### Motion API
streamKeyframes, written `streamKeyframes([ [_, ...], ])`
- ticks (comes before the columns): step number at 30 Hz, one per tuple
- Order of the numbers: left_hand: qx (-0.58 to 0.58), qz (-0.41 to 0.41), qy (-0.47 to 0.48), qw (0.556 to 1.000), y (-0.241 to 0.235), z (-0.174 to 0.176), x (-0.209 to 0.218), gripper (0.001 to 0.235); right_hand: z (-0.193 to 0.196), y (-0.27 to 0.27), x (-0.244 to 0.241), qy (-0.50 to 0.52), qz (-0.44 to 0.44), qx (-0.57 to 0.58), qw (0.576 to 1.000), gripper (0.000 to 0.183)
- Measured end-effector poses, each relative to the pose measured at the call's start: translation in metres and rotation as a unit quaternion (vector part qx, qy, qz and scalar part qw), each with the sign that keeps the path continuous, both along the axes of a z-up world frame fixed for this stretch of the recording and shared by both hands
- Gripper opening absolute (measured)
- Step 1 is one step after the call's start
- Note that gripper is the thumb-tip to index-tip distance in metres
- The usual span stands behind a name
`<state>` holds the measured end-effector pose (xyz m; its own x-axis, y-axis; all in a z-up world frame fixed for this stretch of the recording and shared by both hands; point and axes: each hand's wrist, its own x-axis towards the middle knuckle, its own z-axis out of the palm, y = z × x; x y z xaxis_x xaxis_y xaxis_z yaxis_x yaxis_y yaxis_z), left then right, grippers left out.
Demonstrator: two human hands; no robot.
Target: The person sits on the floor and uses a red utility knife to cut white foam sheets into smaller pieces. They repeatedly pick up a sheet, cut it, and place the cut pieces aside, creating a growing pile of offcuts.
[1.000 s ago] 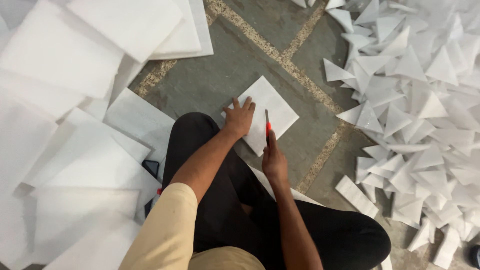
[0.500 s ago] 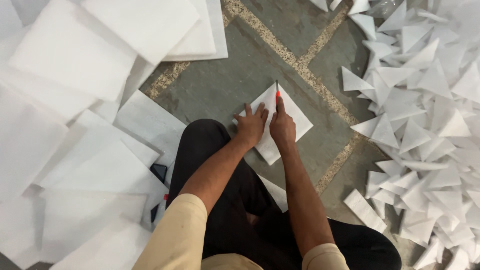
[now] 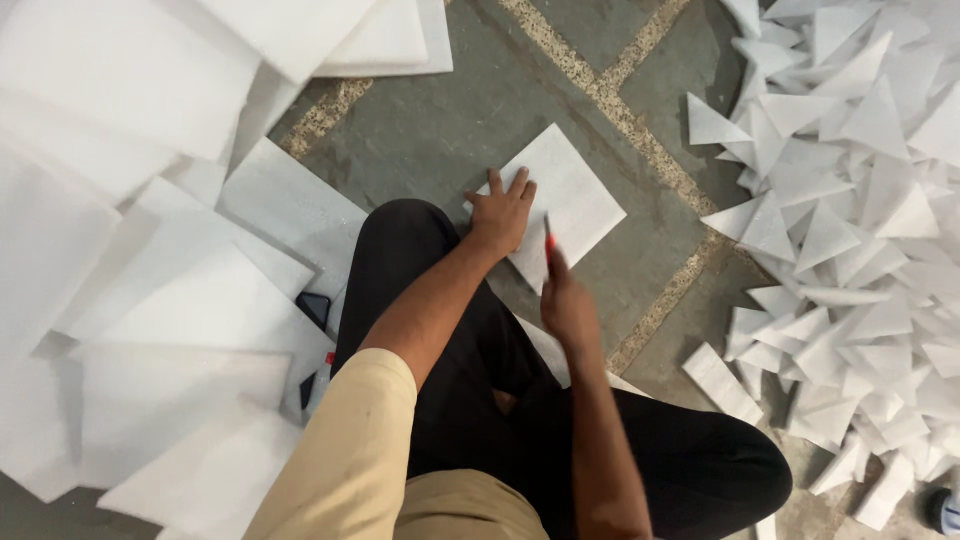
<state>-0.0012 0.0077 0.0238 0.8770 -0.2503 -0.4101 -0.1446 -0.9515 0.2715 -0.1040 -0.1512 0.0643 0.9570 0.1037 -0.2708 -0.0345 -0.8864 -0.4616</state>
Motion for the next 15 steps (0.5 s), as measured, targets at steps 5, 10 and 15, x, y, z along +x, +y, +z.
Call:
streamKeyframes([
  [5, 0.019, -0.011, -0.004, 1.000, -0.003, -0.012, 0.001, 0.113, 0.041, -0.012, -0.112, 0.181, -0.066, -0.071, 0.979, 0.061],
  [10, -0.064, 0.012, -0.035, 0.997, -0.017, -0.051, -0.016, 0.032, 0.057, -0.014, -0.130, 0.106, -0.064, -0.018, 0.992, 0.060],
  [15, 0.022, -0.008, -0.161, 0.987, -0.015, -0.036, -0.022, 0.042, 0.050, -0.007, -0.099, 0.087, -0.112, 0.034, 0.989, 0.060],
])
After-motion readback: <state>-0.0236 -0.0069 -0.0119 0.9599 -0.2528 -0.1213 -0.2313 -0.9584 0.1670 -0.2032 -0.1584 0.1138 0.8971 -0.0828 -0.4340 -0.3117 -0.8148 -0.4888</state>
